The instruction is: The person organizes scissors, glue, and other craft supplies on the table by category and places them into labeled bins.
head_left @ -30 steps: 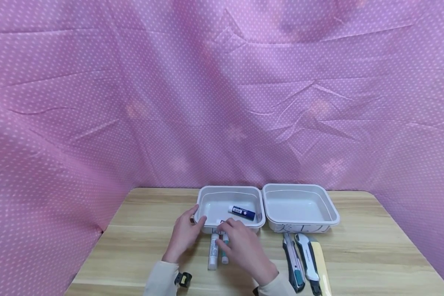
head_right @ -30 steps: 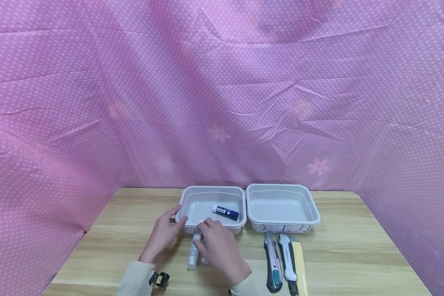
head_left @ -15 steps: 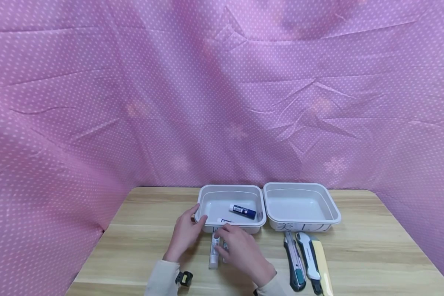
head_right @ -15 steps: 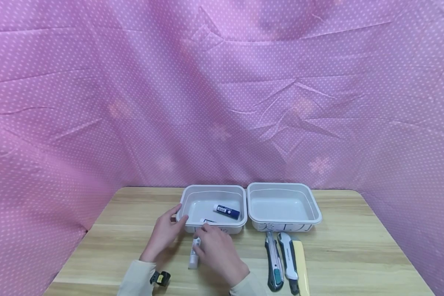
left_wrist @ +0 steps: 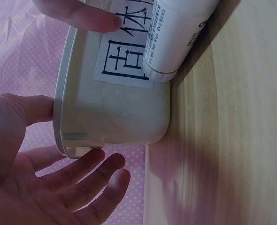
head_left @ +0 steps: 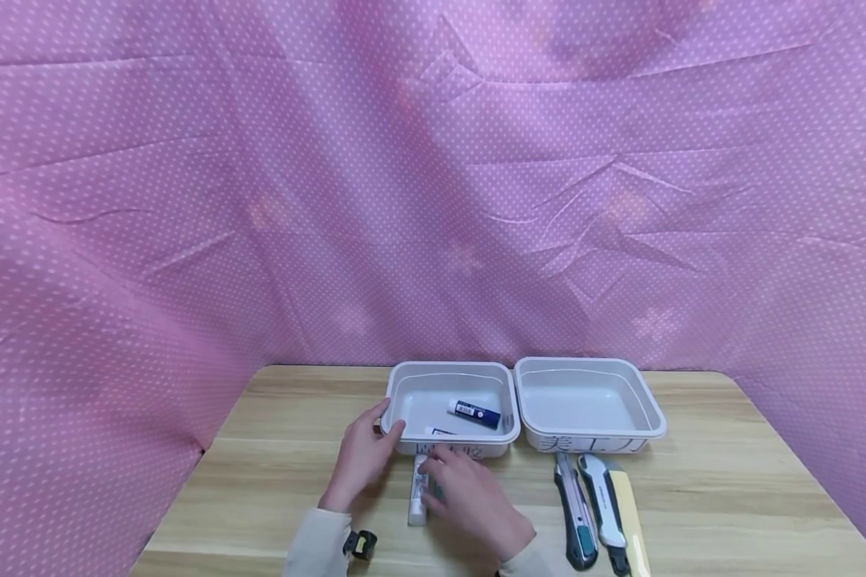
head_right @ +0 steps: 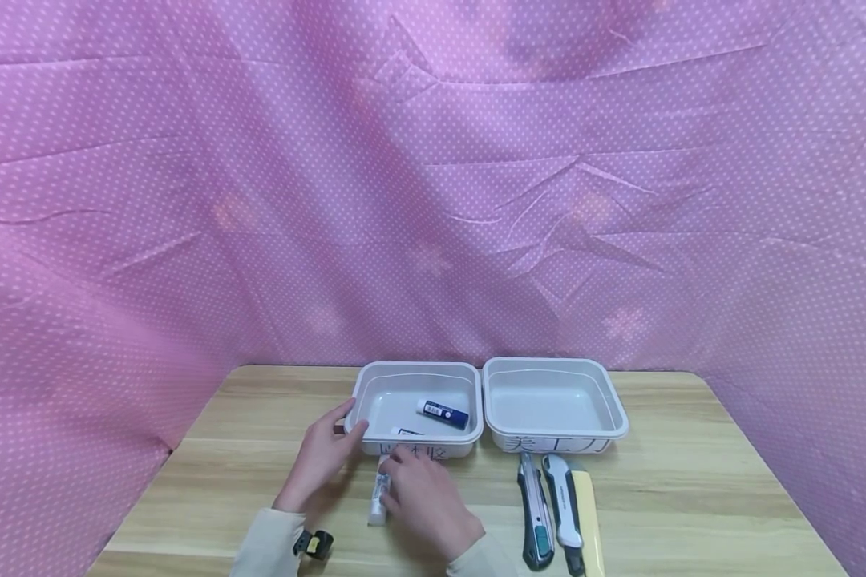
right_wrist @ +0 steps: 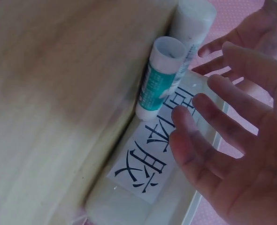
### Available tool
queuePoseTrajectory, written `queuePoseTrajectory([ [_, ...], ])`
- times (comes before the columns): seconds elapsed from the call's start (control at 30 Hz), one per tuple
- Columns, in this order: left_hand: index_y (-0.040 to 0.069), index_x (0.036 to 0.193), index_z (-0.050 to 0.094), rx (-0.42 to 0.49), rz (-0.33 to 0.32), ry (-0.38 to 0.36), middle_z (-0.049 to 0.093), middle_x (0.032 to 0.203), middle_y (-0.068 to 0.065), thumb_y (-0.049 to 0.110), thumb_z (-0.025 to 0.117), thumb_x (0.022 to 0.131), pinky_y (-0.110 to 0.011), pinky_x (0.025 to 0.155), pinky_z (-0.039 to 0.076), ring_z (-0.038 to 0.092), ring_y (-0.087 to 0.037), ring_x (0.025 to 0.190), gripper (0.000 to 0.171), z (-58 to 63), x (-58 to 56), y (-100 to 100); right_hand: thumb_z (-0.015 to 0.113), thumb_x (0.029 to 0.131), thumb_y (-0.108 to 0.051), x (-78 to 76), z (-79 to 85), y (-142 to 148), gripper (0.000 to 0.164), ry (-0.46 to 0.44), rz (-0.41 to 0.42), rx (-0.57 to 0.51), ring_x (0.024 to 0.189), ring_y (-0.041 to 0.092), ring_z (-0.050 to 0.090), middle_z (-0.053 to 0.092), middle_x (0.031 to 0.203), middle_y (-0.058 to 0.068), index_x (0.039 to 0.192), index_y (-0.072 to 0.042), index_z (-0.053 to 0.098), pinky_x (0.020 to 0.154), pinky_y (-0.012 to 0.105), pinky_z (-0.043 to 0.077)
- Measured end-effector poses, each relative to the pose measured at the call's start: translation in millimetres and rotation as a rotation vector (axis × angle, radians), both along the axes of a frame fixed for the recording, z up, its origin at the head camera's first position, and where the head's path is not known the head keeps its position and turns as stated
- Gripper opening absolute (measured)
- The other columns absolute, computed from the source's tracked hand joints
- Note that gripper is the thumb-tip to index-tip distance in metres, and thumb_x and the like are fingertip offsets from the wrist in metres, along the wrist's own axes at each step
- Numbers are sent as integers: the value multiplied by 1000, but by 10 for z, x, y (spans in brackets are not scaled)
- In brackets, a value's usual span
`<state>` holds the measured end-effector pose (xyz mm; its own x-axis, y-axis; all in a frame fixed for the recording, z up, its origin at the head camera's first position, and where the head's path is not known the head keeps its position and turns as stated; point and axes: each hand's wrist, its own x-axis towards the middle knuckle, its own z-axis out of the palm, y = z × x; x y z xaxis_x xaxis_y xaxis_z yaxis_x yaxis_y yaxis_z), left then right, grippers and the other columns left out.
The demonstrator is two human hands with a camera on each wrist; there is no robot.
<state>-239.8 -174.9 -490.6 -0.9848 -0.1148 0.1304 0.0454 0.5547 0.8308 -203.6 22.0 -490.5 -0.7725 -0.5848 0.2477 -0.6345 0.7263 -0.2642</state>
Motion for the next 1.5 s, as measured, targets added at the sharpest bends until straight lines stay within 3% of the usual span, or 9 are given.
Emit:
queuePoseTrajectory([
  [0.37, -1, 151, 45, -6, -3, -15, 59, 139, -27, 22, 67, 99, -26, 73, 61, 69, -24, 98, 60, 17, -21, 3, 78, 88, -27, -6, -27, -15, 30, -67, 7, -6, 100, 17, 64, 67, 114, -4, 116, -18, 73, 91, 37, 57],
  [0.63, -2, 150, 46, -1, 1, -4, 58, 140, -28, 22, 67, 99, -28, 77, 62, 69, -27, 101, 60, 15, -39, 6, 81, 86, -28, -33, -35, -12, 24, -54, 4, 23, 95, 16, 63, 66, 107, -5, 107, -18, 74, 86, 35, 56],
  [0.87, -3, 149, 47, -2, -1, 14, 58, 138, -29, 22, 68, 99, -29, 76, 62, 69, -27, 99, 60, 17, -41, 7, 81, 85, -29, -33, -49, 4, 25, -56, -5, 57, 98, 18, 66, 70, 107, -1, 106, -16, 74, 93, 38, 56],
  [1.17, -1, 150, 46, 0, -7, 4, 58, 140, -27, 24, 67, 99, -31, 80, 62, 69, -27, 103, 60, -21, -54, -8, 81, 84, -22, -30, -47, 27, 23, -72, -7, 56, 75, 8, 56, 63, 91, -4, 104, -12, 74, 68, 26, 51],
  [1.33, -1, 150, 46, 2, -9, 8, 58, 140, -26, 23, 67, 99, -31, 81, 62, 69, -27, 103, 60, -31, -58, -12, 80, 85, -21, -31, -66, 26, 19, -79, -12, 61, 74, 7, 54, 61, 91, -4, 101, -12, 75, 70, 26, 51],
  [1.5, 0, 151, 46, -1, -9, 2, 58, 140, -26, 23, 67, 100, -31, 81, 62, 68, -27, 104, 60, -24, -52, -14, 78, 83, -16, -25, -77, 27, 5, -60, -25, 46, 69, 6, 48, 56, 81, -8, 83, -15, 73, 69, 26, 49],
])
